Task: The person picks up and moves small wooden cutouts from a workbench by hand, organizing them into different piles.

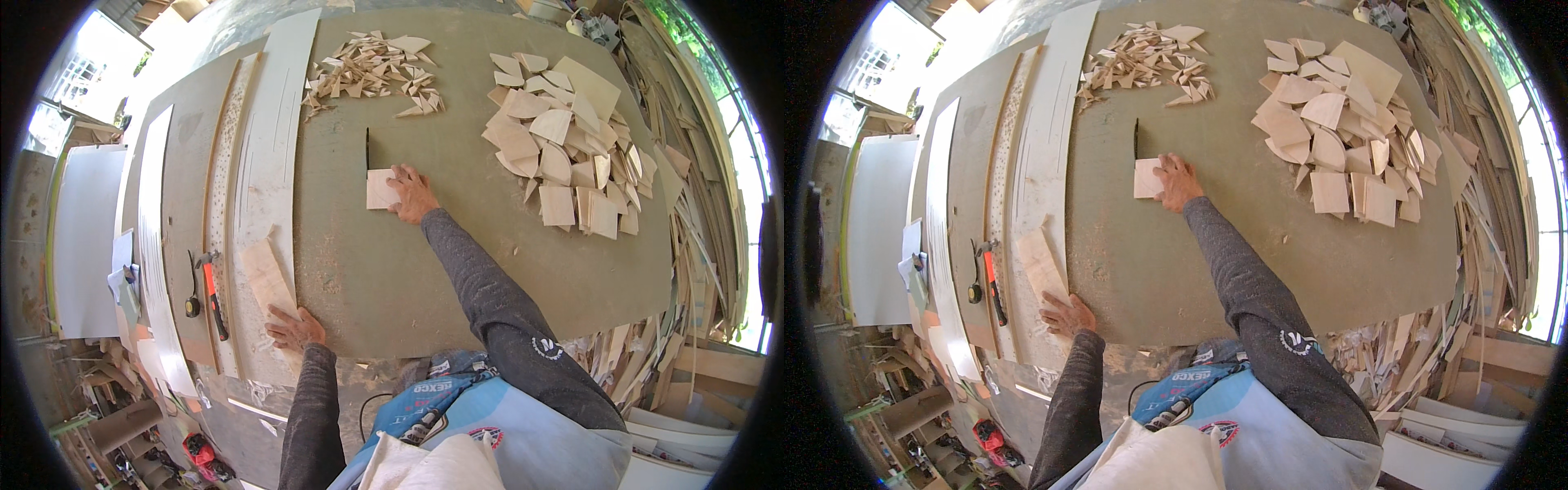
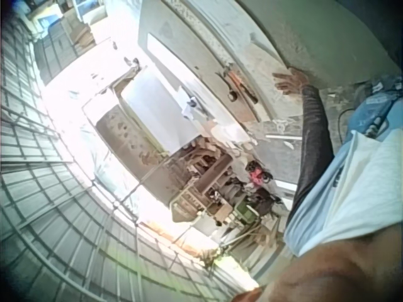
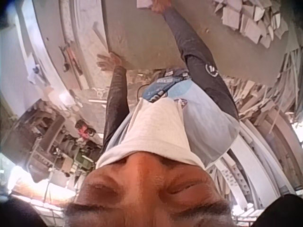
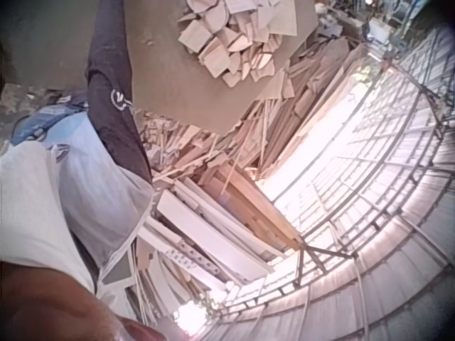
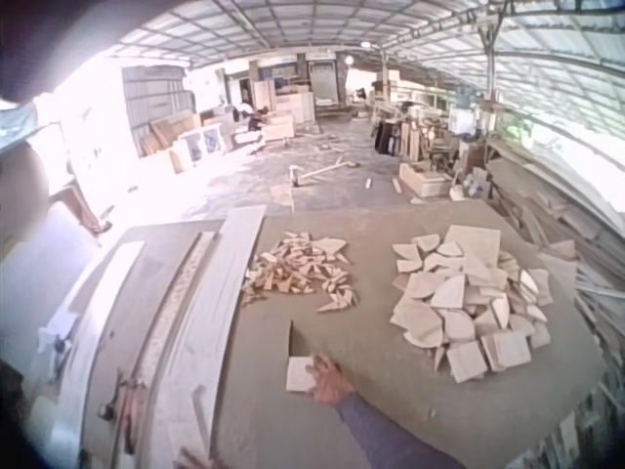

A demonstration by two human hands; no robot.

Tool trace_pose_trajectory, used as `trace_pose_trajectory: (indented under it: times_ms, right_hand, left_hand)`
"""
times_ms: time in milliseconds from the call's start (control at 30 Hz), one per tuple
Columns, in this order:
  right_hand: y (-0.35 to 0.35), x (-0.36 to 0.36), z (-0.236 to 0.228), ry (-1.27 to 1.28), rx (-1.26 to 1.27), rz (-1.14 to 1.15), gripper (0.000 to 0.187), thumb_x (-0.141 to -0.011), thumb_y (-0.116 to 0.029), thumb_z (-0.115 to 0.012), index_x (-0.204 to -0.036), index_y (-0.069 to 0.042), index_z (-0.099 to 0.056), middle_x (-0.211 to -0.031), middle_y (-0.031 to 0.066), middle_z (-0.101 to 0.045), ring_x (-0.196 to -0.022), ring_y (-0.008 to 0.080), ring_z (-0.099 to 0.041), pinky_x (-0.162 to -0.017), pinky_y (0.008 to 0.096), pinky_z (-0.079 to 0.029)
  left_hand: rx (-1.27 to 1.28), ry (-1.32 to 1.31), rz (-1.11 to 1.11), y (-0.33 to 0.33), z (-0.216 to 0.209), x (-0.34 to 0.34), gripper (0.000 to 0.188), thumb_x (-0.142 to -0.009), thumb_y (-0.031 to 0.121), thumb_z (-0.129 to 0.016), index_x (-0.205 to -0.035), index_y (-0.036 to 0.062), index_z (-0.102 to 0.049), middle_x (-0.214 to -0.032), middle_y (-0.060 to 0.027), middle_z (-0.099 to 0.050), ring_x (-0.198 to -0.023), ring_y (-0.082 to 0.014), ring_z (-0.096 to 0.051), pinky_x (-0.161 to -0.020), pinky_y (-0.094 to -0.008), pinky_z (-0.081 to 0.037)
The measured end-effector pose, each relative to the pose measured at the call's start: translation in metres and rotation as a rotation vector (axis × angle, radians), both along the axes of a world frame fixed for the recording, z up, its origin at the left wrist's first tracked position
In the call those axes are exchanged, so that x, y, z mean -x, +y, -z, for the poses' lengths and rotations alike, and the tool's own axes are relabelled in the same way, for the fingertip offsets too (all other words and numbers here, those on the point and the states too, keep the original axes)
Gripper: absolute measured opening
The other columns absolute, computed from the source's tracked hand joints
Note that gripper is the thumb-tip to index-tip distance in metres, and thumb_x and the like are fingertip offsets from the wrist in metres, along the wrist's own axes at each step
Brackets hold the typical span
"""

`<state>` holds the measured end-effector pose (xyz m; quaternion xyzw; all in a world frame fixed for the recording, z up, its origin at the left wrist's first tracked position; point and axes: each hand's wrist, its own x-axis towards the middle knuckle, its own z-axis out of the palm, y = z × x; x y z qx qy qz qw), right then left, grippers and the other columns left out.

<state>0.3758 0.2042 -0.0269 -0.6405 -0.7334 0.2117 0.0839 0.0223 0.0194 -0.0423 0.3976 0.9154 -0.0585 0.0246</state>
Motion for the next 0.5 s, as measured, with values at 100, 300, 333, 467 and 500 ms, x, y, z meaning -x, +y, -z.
trace_pose_trajectory:
  times_ms: [100, 300, 333, 467, 500]
  right_hand:
    - [-0.0020, 0.0017, -0.0023, 0.014, -0.006, 0.000, 0.069, -0.083, -0.030, -0.082, -0.142, -0.011, -0.052, -0.164, 0.0141, -0.031, -0.153, 0.0344, -0.022, -0.122, 0.0570, -0.026]
    - [-0.0018, 0.0032, -0.0012, 0.042, -0.023, 0.024, 0.066, -0.084, -0.027, -0.082, -0.139, -0.009, -0.053, -0.164, 0.0147, -0.031, -0.152, 0.0347, -0.024, -0.122, 0.0595, -0.026]
    - [-0.0016, 0.0039, -0.0010, 0.043, -0.024, 0.027, 0.066, -0.084, -0.027, -0.082, -0.140, -0.008, -0.052, -0.163, 0.0148, -0.031, -0.152, 0.0346, -0.023, -0.122, 0.0597, -0.026]
    - [0.0004, 0.0049, -0.0021, 0.040, -0.016, 0.035, 0.068, -0.084, -0.027, -0.081, -0.142, -0.008, -0.051, -0.163, 0.0150, -0.032, -0.152, 0.0341, -0.023, -0.122, 0.0598, -0.025]
    - [0.0018, 0.0050, -0.0021, 0.038, -0.012, 0.038, 0.068, -0.084, -0.028, -0.081, -0.142, -0.008, -0.051, -0.163, 0.0150, -0.032, -0.152, 0.0339, -0.023, -0.122, 0.0596, -0.025]
  left_hand:
    - [-0.009, 0.004, -0.007, -0.0009, 0.0035, 0.0031, 0.082, -0.103, 0.050, -0.051, -0.166, 0.0230, -0.006, -0.161, -0.0340, -0.020, -0.151, -0.0477, -0.022, -0.119, -0.0655, -0.021]
    - [-0.013, -0.035, -0.032, 0.0018, 0.0075, 0.0045, 0.088, -0.100, 0.048, -0.057, -0.166, 0.0254, -0.004, -0.162, -0.0323, -0.016, -0.152, -0.0466, -0.020, -0.121, -0.0653, -0.018]
    - [-0.018, -0.034, -0.030, 0.0011, 0.0088, 0.0053, 0.088, -0.100, 0.047, -0.057, -0.166, 0.0255, -0.004, -0.162, -0.0324, -0.016, -0.152, -0.0467, -0.020, -0.121, -0.0654, -0.018]
    - [-0.021, -0.039, -0.029, 0.0006, 0.0063, 0.0038, 0.088, -0.100, 0.047, -0.058, -0.166, 0.0257, -0.004, -0.162, -0.0327, -0.017, -0.152, -0.0468, -0.019, -0.120, -0.0658, -0.017]
    - [-0.019, -0.042, -0.030, 0.0012, 0.0036, 0.0023, 0.088, -0.100, 0.047, -0.058, -0.166, 0.0256, -0.004, -0.162, -0.0328, -0.017, -0.152, -0.0468, -0.019, -0.120, -0.0659, -0.017]
